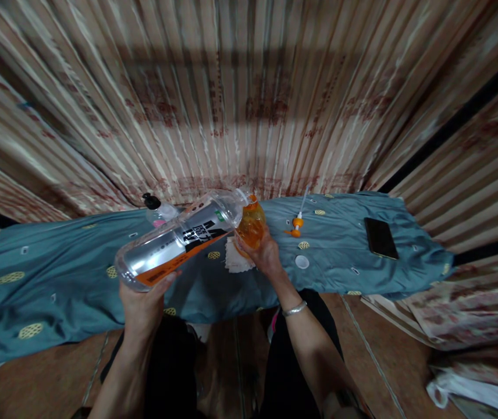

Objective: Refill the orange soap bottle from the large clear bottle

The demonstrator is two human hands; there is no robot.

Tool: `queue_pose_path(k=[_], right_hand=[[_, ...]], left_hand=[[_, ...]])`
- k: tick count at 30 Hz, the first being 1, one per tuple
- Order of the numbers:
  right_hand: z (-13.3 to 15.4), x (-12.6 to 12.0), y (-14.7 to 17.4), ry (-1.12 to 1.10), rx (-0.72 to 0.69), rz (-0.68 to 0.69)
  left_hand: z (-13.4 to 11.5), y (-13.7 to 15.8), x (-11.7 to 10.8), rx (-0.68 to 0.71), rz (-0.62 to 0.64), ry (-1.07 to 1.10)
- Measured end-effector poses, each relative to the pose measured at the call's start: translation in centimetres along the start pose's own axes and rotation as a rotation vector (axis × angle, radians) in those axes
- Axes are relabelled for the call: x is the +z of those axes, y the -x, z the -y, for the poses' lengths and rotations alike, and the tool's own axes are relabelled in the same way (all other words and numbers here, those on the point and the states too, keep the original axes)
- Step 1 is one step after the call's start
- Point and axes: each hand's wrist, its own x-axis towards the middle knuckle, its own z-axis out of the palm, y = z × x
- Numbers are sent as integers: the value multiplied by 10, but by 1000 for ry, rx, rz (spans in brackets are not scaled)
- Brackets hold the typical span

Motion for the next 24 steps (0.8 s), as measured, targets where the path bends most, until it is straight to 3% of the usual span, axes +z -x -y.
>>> queue_pose_path(k=[24], right_hand=[[-9, 1, -2, -19, -31, 0]], left_hand=[[3, -1, 0, 11, 7, 3]])
